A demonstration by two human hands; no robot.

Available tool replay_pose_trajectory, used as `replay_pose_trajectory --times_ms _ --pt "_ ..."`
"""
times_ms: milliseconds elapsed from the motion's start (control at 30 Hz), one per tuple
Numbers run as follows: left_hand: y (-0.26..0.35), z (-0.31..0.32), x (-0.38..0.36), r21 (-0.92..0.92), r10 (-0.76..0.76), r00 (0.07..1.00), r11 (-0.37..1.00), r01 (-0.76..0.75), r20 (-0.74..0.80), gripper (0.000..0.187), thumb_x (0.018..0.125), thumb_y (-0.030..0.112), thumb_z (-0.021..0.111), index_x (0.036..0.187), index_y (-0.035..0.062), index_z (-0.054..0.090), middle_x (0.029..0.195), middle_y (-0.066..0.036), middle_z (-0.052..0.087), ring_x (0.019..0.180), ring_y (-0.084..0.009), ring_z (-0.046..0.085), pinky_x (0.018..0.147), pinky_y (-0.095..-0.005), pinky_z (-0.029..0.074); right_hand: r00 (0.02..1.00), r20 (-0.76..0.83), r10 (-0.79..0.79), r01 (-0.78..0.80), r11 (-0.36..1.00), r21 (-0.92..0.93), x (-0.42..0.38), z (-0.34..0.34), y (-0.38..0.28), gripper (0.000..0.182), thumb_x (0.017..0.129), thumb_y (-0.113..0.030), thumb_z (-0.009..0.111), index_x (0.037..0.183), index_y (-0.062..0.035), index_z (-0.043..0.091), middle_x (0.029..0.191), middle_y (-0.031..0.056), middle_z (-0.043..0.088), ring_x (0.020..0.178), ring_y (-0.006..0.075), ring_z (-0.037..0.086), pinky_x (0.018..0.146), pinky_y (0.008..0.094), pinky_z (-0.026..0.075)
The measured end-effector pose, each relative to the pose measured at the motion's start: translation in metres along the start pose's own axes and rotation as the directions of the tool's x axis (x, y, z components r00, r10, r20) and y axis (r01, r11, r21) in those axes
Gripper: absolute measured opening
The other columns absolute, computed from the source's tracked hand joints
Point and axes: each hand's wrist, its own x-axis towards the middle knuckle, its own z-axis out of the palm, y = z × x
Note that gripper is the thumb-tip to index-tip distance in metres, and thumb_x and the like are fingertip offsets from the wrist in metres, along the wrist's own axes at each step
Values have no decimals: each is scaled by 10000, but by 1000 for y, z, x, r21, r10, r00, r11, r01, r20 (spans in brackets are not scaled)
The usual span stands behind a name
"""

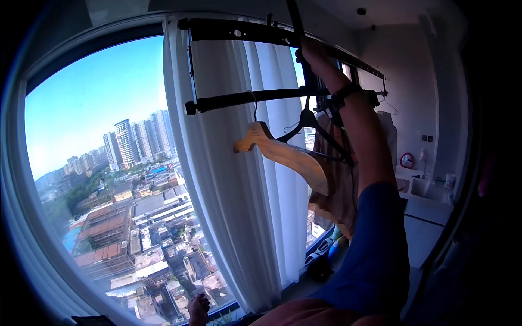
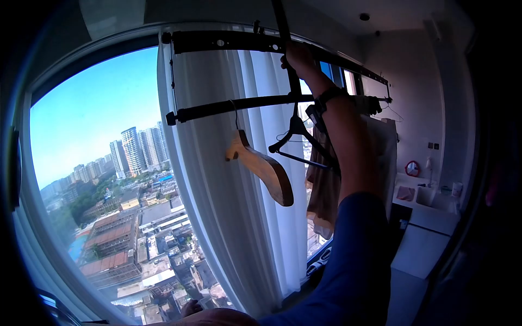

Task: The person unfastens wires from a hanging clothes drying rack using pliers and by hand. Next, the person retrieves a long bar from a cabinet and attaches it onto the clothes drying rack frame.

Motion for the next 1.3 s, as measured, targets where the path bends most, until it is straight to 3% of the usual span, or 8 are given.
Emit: replay_pose_trajectory --times_ms 33,67,500,567,1000,1067,1233,1300 --pt "4 9 -13 -2 -10 999 1000 10 -36 351 925 269 553 1118 -23 582 811 -167 614 689 -268 617 607 -402 525 1000 1 8 -8 1000 6 3 1 4 413 1012 -326 377 1023 29 587 685 114 632 585 191 643 625 347 524" --pt "37 52 -54 -163 -103 988 983 83 -119 144 944 172 523 941 29 536 594 6 405 454 -108 393 379 -229 257 1000 -1 -26 26 999 -34 8 2 7 405 1017 -337 377 999 8 587 680 91 620 564 175 622 611 336 516" --pt "-10 -8 -30 -211 -174 976 967 144 -131 160 930 194 536 916 36 556 605 -9 458 494 -142 439 407 -252 314 985 -18 -172 172 984 35 37 16 23 387 1022 -343 425 972 -4 605 689 83 633 592 153 644 675 342 526" --pt "-19 -23 -33 -2 -34 990 999 34 -135 430 915 394 603 1127 20 593 950 -225 658 814 -351 646 718 -484 532 984 11 -179 178 983 52 35 14 22 348 1015 -308 450 1021 5 603 718 100 643 611 157 657 689 340 538" --pt "-8 -3 -43 109 -98 976 987 121 -193 461 931 400 572 1210 34 578 1156 -236 637 976 -336 643 848 -477 524 979 32 -200 198 979 54 35 14 29 375 1012 -313 421 1060 12 602 748 96 643 628 171 657 675 328 542" --pt "51 76 -101 -196 -132 974 976 95 -183 101 908 144 538 866 53 528 595 20 382 486 -112 371 427 -244 283 981 22 -192 191 981 42 35 13 27 378 1009 -303 428 1036 31 603 735 104 640 621 174 656 651 329 545" --pt "-35 -16 0 -142 -224 975 965 222 3 236 917 249 555 1033 44 560 851 -92 544 706 -216 520 600 -355 414 975 14 -220 220 975 -6 42 15 32 382 1009 -298 428 1011 42 603 734 115 654 621 181 673 664 323 552" --pt "-24 15 -19 -310 -184 978 940 145 -101 78 899 118 546 897 41 532 625 6 429 508 -115 399 423 -240 299 970 12 -242 242 969 -42 43 16 35 382 1009 -299 430 1011 42 603 735 118 660 626 181 682 669 320 553"
